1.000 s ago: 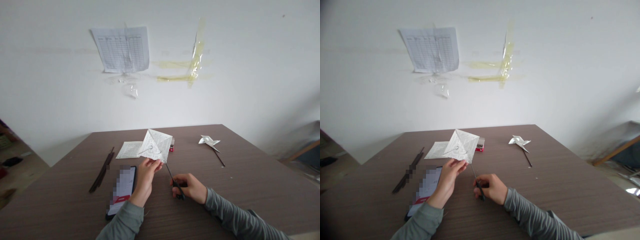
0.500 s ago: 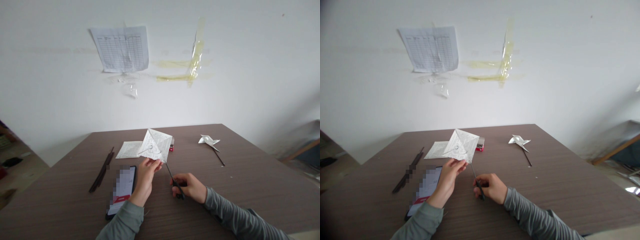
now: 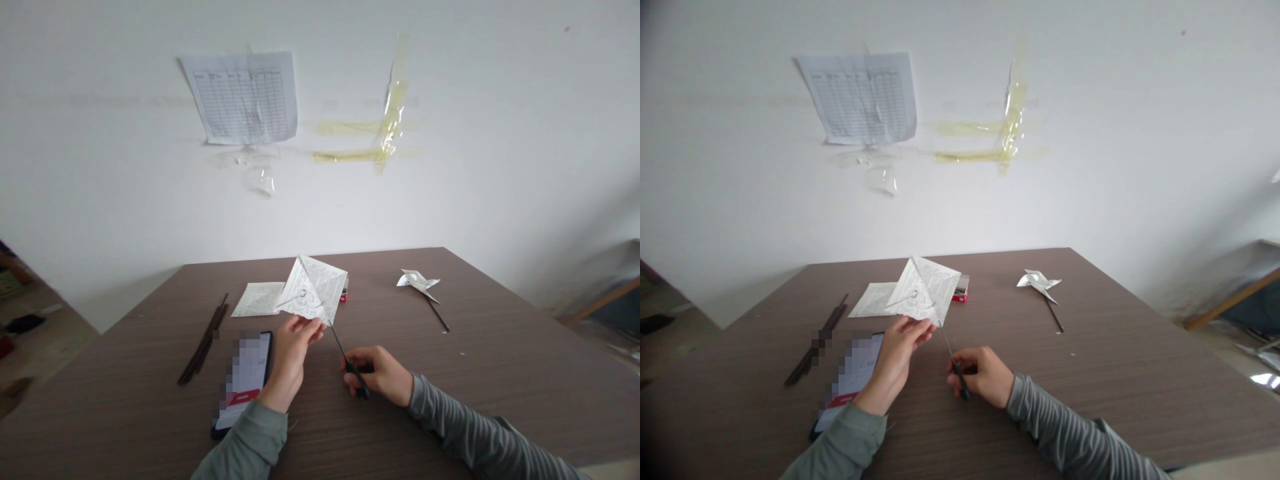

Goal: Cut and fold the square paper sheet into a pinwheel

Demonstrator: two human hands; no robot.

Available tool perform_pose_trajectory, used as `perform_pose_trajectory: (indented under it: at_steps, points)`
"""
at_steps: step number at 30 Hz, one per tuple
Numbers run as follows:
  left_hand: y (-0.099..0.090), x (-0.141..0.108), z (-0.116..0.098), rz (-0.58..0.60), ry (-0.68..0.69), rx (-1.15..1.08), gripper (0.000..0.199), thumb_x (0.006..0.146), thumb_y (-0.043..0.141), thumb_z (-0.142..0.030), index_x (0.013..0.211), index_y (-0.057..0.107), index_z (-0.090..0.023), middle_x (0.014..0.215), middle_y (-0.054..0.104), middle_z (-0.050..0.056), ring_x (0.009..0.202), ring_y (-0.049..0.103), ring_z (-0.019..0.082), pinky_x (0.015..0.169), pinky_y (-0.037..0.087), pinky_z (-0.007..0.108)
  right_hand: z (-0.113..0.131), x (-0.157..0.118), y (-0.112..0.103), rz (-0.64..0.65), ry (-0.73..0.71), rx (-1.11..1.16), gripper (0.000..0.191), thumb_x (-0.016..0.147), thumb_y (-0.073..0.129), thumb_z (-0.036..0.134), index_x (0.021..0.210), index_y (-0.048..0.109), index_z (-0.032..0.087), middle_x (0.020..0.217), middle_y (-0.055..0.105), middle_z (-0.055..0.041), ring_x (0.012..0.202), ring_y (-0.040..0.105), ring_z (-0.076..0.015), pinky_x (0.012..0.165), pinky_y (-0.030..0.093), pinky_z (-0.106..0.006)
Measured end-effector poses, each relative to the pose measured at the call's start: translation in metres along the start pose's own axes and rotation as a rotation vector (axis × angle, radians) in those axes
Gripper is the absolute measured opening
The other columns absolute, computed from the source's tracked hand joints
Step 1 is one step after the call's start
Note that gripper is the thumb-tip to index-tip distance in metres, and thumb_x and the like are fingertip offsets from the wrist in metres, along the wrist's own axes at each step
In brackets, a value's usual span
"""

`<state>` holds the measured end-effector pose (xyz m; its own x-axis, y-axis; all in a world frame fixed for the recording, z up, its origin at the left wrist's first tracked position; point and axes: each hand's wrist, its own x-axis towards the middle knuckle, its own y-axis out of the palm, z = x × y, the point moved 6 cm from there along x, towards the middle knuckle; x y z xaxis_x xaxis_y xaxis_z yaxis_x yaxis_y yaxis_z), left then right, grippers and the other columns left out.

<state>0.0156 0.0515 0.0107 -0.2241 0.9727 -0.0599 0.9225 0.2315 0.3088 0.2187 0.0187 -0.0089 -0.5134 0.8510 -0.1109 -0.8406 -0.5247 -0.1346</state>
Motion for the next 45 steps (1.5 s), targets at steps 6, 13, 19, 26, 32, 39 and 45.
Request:
perform_pose_trajectory:
  at_steps: [6, 13, 19, 26, 32, 39, 45]
  points:
    - [0.000, 0.001, 0.000, -0.009, -0.008, -0.008, 0.045, 0.052, 0.120, -0.037, 0.079, 0.088, -0.020, 0.083, 0.092, 0.005, 0.080, 0.089, 0.023, 0.075, 0.070, 0.030, -0.003, 0.000, 0.000, -0.005, 0.001, 0.002, 0.060, 0.074, 0.109, 0.076, 0.091, 0.078, 0.028, 0.074, 0.079, -0.0062, 0.073, 0.070, -0.0281, 0.075, 0.061, -0.043]
    - [-0.002, 0.004, 0.002, -0.040, -0.029, -0.012, 0.042, 0.056, 0.122, -0.031, 0.078, 0.087, -0.021, 0.081, 0.092, 0.004, 0.077, 0.090, 0.023, 0.074, 0.071, 0.030, -0.006, 0.001, 0.000, -0.035, -0.005, 0.014, 0.063, 0.072, 0.108, 0.079, 0.094, 0.077, 0.029, 0.073, 0.078, -0.0054, 0.071, 0.065, -0.0260, 0.072, 0.056, -0.042]
    - [0.001, 0.001, 0.000, -0.014, -0.041, 0.007, 0.038, 0.055, 0.118, -0.031, 0.076, 0.089, -0.021, 0.080, 0.093, 0.006, 0.076, 0.089, 0.023, 0.070, 0.069, 0.030, 0.001, -0.001, -0.003, -0.051, -0.004, 0.012, 0.063, 0.072, 0.108, 0.081, 0.093, 0.078, 0.029, 0.073, 0.076, -0.0061, 0.071, 0.067, -0.0283, 0.072, 0.057, -0.045]
    - [0.002, 0.000, 0.000, -0.016, -0.053, 0.026, 0.033, 0.054, 0.113, -0.031, 0.075, 0.089, -0.021, 0.081, 0.093, 0.007, 0.076, 0.088, 0.023, 0.069, 0.065, 0.029, 0.003, 0.000, -0.003, -0.053, -0.001, 0.014, 0.065, 0.069, 0.110, 0.082, 0.093, 0.079, 0.030, 0.073, 0.077, -0.0066, 0.071, 0.067, -0.0289, 0.074, 0.060, -0.045]
    - [0.002, -0.001, 0.001, -0.005, -0.054, 0.029, 0.035, 0.055, 0.114, -0.032, 0.078, 0.089, -0.021, 0.083, 0.094, 0.007, 0.077, 0.087, 0.024, 0.069, 0.064, 0.030, 0.003, 0.000, -0.002, -0.048, 0.004, -0.005, 0.067, 0.068, 0.109, 0.083, 0.092, 0.077, 0.030, 0.071, 0.076, -0.0050, 0.070, 0.065, -0.0277, 0.073, 0.060, -0.045]
    - [0.003, -0.002, -0.001, -0.010, -0.058, 0.040, 0.031, 0.059, 0.111, -0.030, 0.078, 0.088, -0.020, 0.084, 0.093, 0.008, 0.078, 0.088, 0.024, 0.068, 0.063, 0.030, 0.011, -0.003, -0.001, -0.058, 0.008, -0.016, 0.066, 0.069, 0.107, 0.084, 0.091, 0.075, 0.031, 0.071, 0.075, -0.0059, 0.071, 0.065, -0.0298, 0.076, 0.060, -0.049]
    - [0.004, -0.002, -0.002, -0.014, -0.061, 0.053, 0.030, 0.059, 0.110, -0.029, 0.076, 0.087, -0.021, 0.082, 0.092, 0.007, 0.076, 0.087, 0.023, 0.067, 0.061, 0.029, 0.010, -0.003, -0.002, -0.069, 0.012, -0.029, 0.066, 0.068, 0.107, 0.086, 0.089, 0.075, 0.031, 0.071, 0.075, -0.0066, 0.070, 0.067, -0.0307, 0.076, 0.060, -0.049]
